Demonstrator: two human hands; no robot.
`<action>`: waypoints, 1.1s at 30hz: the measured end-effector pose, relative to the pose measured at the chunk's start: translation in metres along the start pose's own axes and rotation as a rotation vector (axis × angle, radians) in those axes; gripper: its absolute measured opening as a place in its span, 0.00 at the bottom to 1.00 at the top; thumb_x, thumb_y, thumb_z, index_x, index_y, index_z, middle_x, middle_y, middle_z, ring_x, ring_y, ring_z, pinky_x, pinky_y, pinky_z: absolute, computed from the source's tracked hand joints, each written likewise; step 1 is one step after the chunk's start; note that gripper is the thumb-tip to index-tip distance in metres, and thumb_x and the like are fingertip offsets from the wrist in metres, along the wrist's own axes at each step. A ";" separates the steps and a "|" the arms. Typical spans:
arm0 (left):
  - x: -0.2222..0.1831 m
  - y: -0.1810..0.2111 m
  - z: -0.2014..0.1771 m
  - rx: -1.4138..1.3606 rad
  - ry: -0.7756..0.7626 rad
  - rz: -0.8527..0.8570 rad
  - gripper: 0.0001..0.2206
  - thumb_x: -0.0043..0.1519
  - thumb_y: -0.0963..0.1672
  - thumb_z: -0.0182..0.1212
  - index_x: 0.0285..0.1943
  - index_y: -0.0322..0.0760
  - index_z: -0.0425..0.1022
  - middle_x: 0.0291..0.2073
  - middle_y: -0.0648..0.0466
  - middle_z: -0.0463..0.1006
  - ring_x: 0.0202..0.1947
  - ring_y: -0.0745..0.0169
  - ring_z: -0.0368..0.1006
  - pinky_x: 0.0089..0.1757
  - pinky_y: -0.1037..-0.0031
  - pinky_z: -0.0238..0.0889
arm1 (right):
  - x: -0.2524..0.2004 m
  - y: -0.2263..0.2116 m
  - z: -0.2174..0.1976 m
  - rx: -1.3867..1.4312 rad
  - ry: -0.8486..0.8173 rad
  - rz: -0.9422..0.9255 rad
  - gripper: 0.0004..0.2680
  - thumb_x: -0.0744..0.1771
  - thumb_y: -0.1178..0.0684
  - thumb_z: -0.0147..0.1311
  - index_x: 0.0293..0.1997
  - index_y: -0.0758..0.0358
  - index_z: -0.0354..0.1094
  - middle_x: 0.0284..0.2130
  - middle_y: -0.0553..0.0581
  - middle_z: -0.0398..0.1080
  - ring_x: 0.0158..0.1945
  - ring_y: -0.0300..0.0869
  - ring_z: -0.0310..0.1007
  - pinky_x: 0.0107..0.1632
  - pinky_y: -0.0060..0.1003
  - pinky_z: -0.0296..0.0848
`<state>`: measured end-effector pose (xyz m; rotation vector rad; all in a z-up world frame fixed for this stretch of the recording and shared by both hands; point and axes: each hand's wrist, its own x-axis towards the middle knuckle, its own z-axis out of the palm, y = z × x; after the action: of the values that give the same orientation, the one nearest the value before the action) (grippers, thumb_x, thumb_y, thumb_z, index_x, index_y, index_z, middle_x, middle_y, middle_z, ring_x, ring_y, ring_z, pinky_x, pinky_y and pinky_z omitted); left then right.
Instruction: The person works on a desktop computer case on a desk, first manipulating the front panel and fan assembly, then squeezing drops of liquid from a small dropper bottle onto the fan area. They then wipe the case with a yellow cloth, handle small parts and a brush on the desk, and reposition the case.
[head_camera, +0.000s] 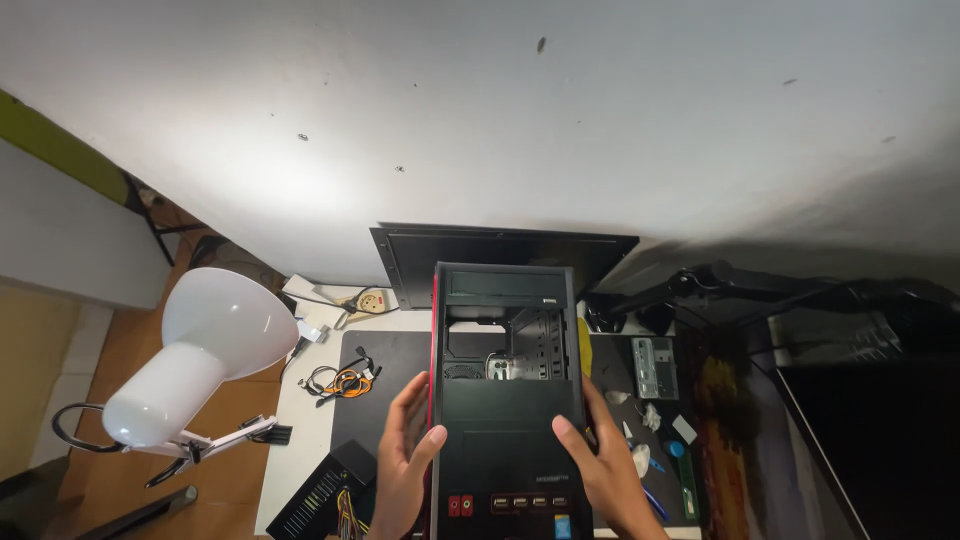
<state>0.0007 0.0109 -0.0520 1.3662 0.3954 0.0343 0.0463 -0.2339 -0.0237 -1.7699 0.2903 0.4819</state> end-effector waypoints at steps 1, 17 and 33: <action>-0.002 -0.005 -0.001 -0.066 -0.040 -0.096 0.33 0.58 0.44 0.60 0.74 0.33 0.55 0.68 0.44 0.65 0.68 0.58 0.64 0.62 0.64 0.57 | -0.001 0.000 0.003 0.021 -0.001 0.012 0.29 0.66 0.43 0.51 0.74 0.64 0.47 0.65 0.66 0.64 0.68 0.53 0.66 0.66 0.44 0.66; -0.002 -0.001 -0.003 -0.190 -0.256 -0.083 0.28 0.64 0.45 0.55 0.75 0.30 0.57 0.62 0.48 0.71 0.61 0.63 0.67 0.59 0.73 0.58 | -0.019 -0.014 0.011 0.193 0.125 -0.108 0.24 0.67 0.46 0.53 0.71 0.65 0.59 0.56 0.59 0.75 0.55 0.40 0.74 0.56 0.32 0.71; -0.023 0.043 -0.019 0.062 -0.417 -0.138 0.51 0.43 0.41 0.75 0.77 0.34 0.45 0.65 0.41 0.64 0.63 0.50 0.69 0.59 0.59 0.67 | -0.025 -0.012 0.018 0.079 0.343 -0.123 0.21 0.65 0.46 0.61 0.62 0.66 0.69 0.45 0.57 0.80 0.44 0.36 0.79 0.46 0.29 0.76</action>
<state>-0.0173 0.0322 -0.0080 1.3630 0.1390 -0.3737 0.0267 -0.2147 -0.0051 -1.7766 0.4310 0.0757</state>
